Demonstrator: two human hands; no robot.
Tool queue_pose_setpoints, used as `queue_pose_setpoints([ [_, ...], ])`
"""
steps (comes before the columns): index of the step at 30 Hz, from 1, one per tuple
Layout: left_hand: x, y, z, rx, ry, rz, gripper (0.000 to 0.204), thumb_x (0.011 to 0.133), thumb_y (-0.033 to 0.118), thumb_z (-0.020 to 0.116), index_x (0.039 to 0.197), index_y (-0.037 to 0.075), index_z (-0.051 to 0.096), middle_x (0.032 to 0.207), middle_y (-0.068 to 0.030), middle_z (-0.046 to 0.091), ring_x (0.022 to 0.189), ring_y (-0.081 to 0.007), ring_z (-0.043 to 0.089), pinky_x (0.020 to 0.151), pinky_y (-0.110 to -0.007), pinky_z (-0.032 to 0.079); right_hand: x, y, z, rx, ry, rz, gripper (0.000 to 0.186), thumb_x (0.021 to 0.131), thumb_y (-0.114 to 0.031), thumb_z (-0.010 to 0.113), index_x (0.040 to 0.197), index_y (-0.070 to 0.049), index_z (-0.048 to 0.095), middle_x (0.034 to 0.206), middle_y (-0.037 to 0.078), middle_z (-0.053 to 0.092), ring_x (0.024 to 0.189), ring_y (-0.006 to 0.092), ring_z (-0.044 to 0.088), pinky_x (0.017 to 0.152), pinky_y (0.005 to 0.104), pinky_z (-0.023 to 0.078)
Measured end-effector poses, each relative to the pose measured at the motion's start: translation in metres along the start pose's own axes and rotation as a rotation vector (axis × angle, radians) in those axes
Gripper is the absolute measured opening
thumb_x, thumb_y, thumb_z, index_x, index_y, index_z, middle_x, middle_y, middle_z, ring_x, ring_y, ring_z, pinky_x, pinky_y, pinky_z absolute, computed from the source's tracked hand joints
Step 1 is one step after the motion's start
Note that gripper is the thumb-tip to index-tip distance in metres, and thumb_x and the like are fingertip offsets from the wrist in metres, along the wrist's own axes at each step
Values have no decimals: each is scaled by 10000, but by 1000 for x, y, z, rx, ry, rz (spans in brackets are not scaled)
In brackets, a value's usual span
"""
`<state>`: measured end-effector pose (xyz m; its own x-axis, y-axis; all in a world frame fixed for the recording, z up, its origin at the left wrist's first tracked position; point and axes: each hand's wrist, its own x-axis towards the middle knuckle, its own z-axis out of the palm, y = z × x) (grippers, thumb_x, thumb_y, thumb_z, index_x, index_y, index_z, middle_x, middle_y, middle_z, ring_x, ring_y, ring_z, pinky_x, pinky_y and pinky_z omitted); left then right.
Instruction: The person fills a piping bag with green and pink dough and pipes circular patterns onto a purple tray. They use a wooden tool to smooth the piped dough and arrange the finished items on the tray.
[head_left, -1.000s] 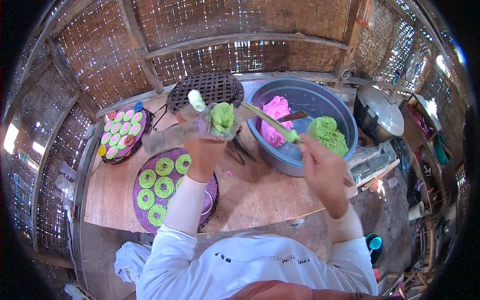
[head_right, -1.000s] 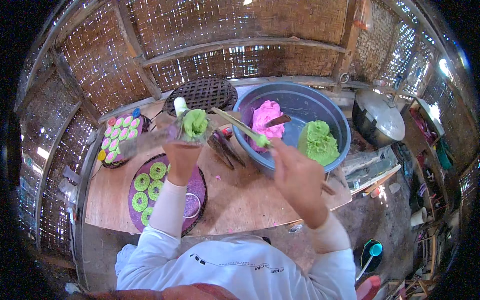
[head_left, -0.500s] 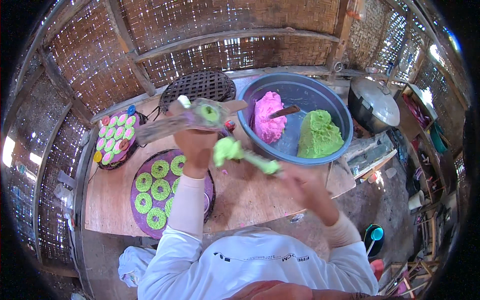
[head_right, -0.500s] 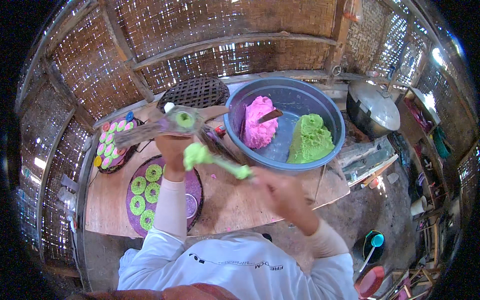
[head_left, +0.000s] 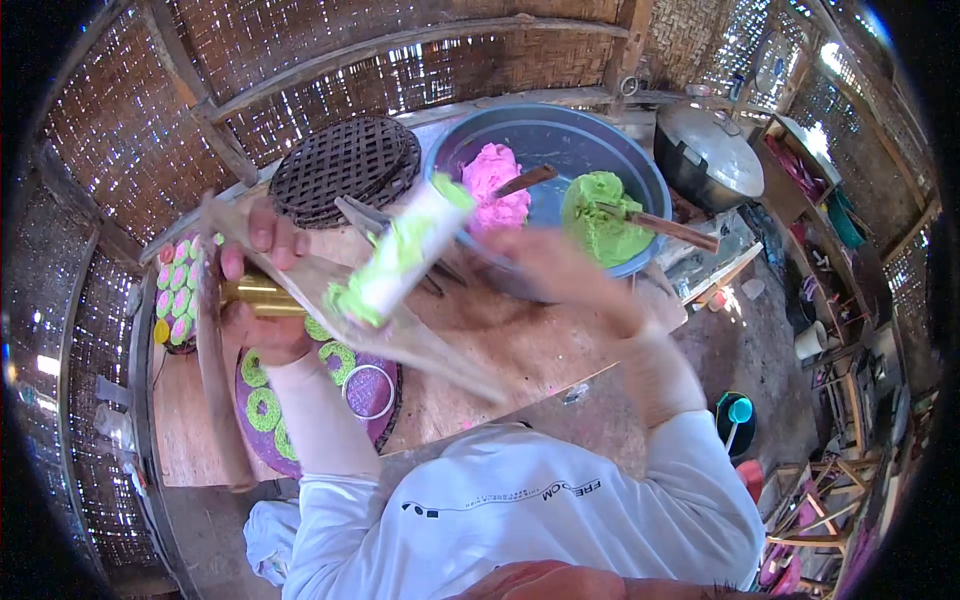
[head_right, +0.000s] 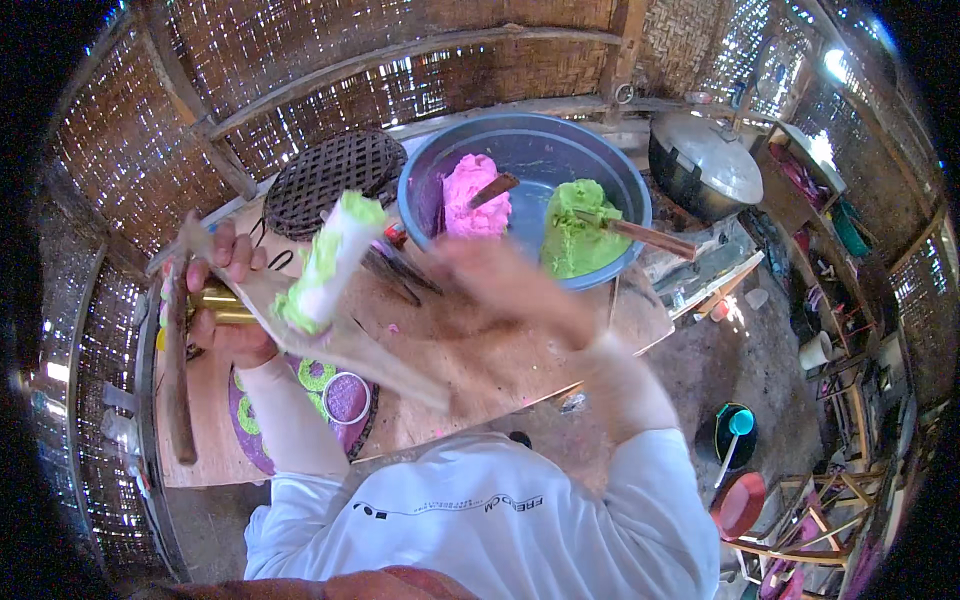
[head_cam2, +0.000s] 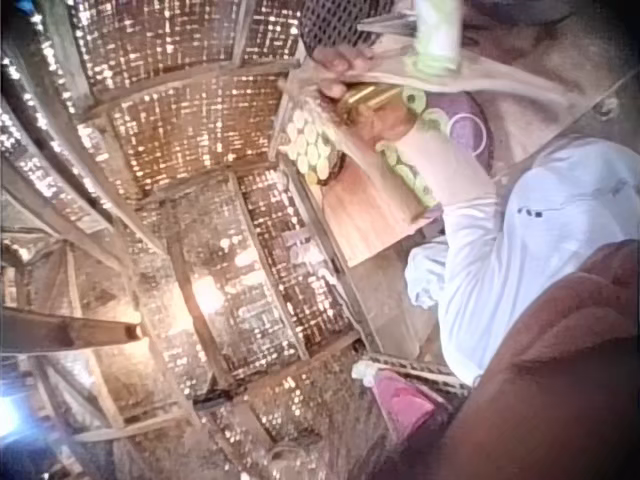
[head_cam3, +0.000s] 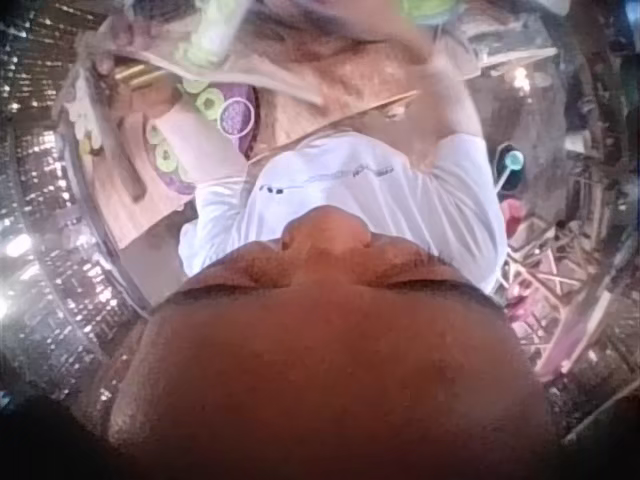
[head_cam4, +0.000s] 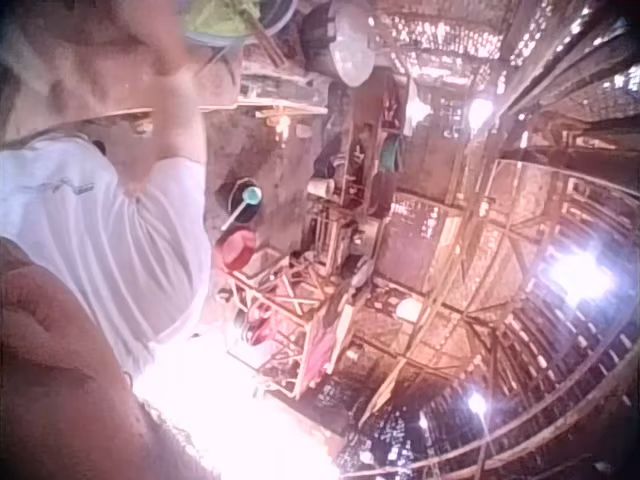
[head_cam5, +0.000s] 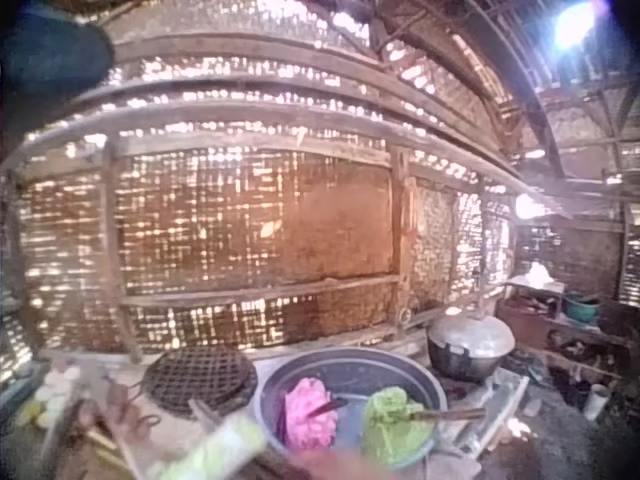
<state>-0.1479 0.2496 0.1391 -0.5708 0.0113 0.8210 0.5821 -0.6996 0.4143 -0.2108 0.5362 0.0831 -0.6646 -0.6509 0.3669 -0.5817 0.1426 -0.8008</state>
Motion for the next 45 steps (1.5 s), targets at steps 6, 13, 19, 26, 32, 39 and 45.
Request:
queue_pose_setpoints([
  [6,-8,-55,-20,-487,-211,27,406,682,344,754,1033,235,582,1035,-38,431,954,-143,482,854,-333,382,13,-66,152,2178,-913,142,834,742,-752,374,1332,-165,324,1042,191,520,639,202,512,468,323,431],
  [13,-109,28,-69,1080,649,-371,383,666,167,712,1003,51,573,948,-82,611,865,-194,577,756,-330,469,0,-54,69,1272,-72,256,725,820,-625,404,1240,-34,396,996,107,557,633,146,534,448,241,467],
  [19,-109,37,16,1619,186,-438,343,636,250,763,908,81,640,919,-50,636,831,-193,602,748,-338,454,20,-66,76,612,56,114,777,788,-373,635,1330,1,222,1068,107,466,699,119,526,522,232,485],
  [26,-101,63,43,1896,-3,-516,383,550,393,754,840,158,667,736,-52,615,670,-266,587,612,-404,437,38,-103,75,39,-177,-203,966,696,-342,725,1356,53,140,1280,215,368,1122,319,451,963,374,352],
  [32,-123,51,57,1391,118,-790,567,589,341,778,1056,81,589,980,-114,616,926,-280,595,812,-367,441,35,-111,100,-120,-350,-354,978,674,-305,756,1340,90,159,1334,262,316,1220,375,376,1024,387,282],
  [39,-202,11,34,1331,305,-987,451,634,306,727,984,58,586,912,-154,582,850,-323,566,744,-373,431,7,-61,137,247,-504,89,894,719,-227,724,1349,74,165,1297,218,386,1170,319,442,1006,368,312],
  [45,-184,51,23,1743,531,-503,314,637,209,709,876,33,608,744,-143,584,671,-303,559,638,-364,426,-10,-4,156,1383,-1011,803,615,860,-258,550,1340,28,292,1283,107,427,1128,182,465,949,295,355],
])
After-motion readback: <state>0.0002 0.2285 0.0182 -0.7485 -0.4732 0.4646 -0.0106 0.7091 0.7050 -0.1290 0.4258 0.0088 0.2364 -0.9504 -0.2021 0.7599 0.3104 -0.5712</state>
